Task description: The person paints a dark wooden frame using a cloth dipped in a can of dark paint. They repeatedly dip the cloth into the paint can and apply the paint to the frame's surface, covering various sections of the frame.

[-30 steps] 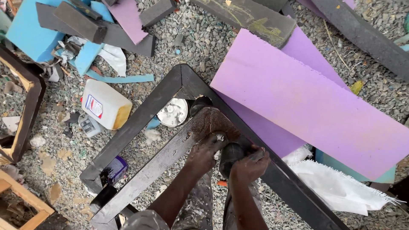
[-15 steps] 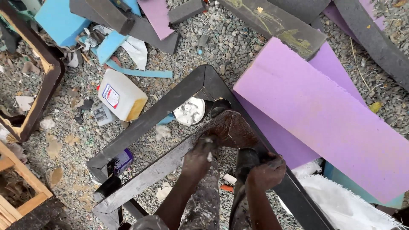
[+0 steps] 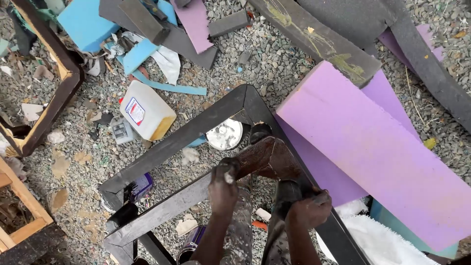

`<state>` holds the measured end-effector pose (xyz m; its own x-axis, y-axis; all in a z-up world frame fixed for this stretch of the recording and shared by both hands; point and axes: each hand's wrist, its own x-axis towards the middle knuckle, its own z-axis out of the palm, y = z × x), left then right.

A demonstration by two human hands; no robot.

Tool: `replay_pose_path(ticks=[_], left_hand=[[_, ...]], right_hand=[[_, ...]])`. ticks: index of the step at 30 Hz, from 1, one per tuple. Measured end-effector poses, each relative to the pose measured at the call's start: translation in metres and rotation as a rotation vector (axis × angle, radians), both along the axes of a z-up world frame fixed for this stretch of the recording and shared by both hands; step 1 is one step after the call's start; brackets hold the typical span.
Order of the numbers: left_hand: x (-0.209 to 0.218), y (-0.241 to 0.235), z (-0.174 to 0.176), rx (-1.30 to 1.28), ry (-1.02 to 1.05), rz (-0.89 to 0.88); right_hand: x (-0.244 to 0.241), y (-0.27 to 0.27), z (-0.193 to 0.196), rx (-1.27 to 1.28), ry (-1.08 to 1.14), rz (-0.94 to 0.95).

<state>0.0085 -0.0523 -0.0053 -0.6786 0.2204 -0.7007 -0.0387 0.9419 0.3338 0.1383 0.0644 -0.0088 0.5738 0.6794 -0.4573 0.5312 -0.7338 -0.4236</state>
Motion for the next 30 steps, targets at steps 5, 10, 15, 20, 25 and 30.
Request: replay_pose_path(ticks=[5, 10, 15, 20, 25, 30], left_hand=[[0.015, 0.08, -0.033, 0.172, 0.401, 0.444], [-0.012, 0.18, -0.033, 0.158, 0.024, -0.06], [-0.05, 0.025, 0.016, -0.326, -0.196, 0.063], [-0.103, -0.164, 0.001, -0.693, -0.157, 0.298], [-0.074, -0.051, -0.035, -0.51, -0.172, -0.093], [-0.055, 0.099, 0.011, 0.072, -0.235, 0.265]], right_hand=[[-0.006, 0.0, -0.002, -0.011, -0.059, 0.014], [-0.011, 0.0, 0.003, 0.149, 0.051, -0.023], [-0.009, 0.0, 0.015, 0.056, -0.042, 0.062], [-0.003, -0.004, -0.005, 0.07, -0.046, 0.067], [-0.011, -0.005, 0.007, 0.112, -0.033, 0.082], [-0.026, -0.005, 0.024, 0.077, -0.18, 0.271]])
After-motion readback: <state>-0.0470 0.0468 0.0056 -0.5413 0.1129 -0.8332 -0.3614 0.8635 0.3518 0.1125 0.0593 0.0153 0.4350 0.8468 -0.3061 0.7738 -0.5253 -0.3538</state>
